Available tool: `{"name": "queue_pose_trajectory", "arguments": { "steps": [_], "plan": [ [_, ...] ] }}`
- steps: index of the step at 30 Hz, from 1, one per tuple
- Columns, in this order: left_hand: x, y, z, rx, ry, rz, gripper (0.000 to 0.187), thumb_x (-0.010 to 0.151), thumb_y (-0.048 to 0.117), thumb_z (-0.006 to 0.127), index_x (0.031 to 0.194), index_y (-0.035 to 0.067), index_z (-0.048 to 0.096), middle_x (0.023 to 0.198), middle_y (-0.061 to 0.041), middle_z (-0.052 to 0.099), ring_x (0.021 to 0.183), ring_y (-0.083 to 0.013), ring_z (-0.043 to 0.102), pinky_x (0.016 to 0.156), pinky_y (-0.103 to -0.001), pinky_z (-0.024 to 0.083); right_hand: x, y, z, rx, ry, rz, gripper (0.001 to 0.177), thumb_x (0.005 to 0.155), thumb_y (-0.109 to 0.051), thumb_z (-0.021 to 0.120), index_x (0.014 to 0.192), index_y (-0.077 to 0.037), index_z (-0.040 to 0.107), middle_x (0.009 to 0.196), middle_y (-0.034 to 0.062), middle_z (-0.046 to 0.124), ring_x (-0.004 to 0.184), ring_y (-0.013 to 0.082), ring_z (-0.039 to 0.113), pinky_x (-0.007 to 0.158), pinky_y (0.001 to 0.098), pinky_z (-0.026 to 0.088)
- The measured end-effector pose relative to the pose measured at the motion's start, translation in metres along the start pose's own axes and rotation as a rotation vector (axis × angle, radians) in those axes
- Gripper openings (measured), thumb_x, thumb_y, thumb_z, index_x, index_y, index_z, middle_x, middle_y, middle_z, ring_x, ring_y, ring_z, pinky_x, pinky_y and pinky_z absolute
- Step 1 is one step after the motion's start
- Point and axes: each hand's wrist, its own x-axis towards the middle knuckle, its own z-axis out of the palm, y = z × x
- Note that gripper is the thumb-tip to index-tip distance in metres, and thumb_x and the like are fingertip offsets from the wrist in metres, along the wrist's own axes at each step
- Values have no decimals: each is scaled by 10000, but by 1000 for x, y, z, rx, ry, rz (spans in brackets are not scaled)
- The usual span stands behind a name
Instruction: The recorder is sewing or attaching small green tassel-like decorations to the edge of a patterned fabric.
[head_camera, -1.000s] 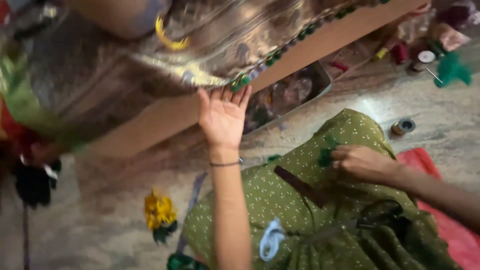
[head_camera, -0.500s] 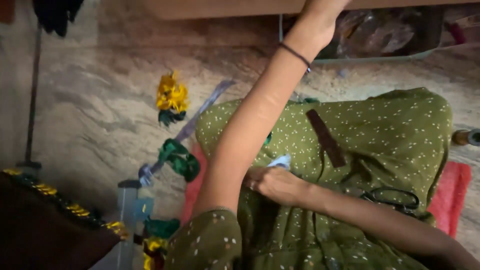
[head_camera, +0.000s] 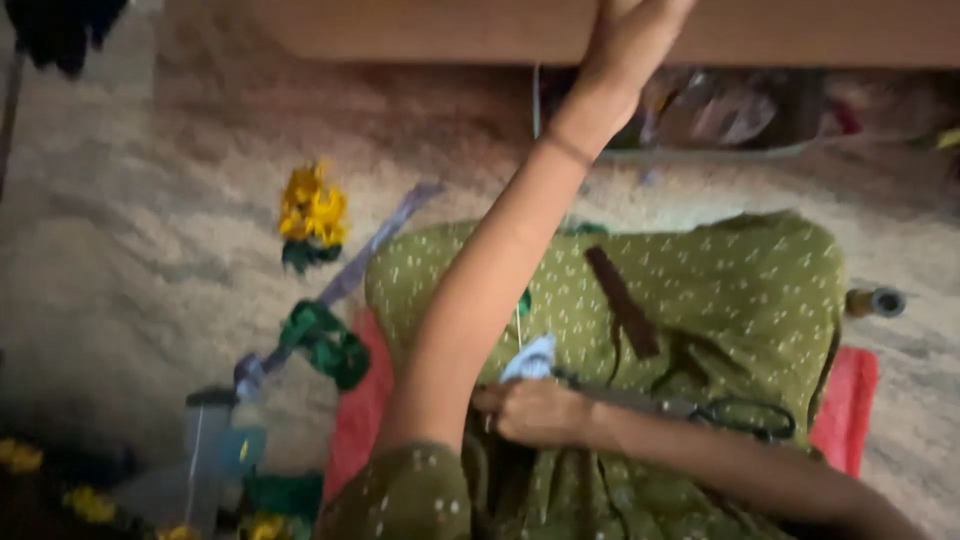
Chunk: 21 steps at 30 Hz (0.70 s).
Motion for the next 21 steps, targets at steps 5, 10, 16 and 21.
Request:
{"name": "queue_pose_trajectory", "arguments": {
  "steps": [5, 10, 16, 21],
  "plan": [
    [9, 30, 6, -166, -137, -68, 256, 1039, 314, 616, 885, 121, 549, 872, -4, 537, 831, -123, 498, 802, -357, 388, -19, 12, -81, 151, -19, 207, 123, 857, -106, 703, 808, 7, 693, 963, 146, 654, 910, 301, 653, 744, 395, 539],
    [-4, 43, 5, -519, -339, -239, 231, 1073, 338, 586, 1062, 108, 594, 1147, -157, 710, 1170, -287, 662, 1141, -488, 441, -41, 38, -165, 441, 523, 405, 80, 807, 27, 703, 885, 17, 716, 1024, 124, 739, 959, 263, 725, 811, 356, 578],
    [-12, 41, 8, -342, -146, -96, 211, 1057, 231, 607, 1098, 35, 670, 1127, -153, 726, 1098, -260, 684, 1065, -426, 494, -52, 113, -218, 384, 940, 886, 156, 855, -5, 713, 999, 18, 766, 904, 89, 743, 835, 172, 735, 736, 313, 575],
    [-26, 59, 22, 133, 79, 5, 157, 964, 163, 711, 1000, 19, 759, 976, -14, 756, 900, -81, 653, 829, -259, 493, -45, 190, -227, 1076, 1383, 811, 116, 907, -22, 700, 1016, 14, 717, 893, 41, 756, 851, 136, 707, 781, 296, 567]
  ]
}}
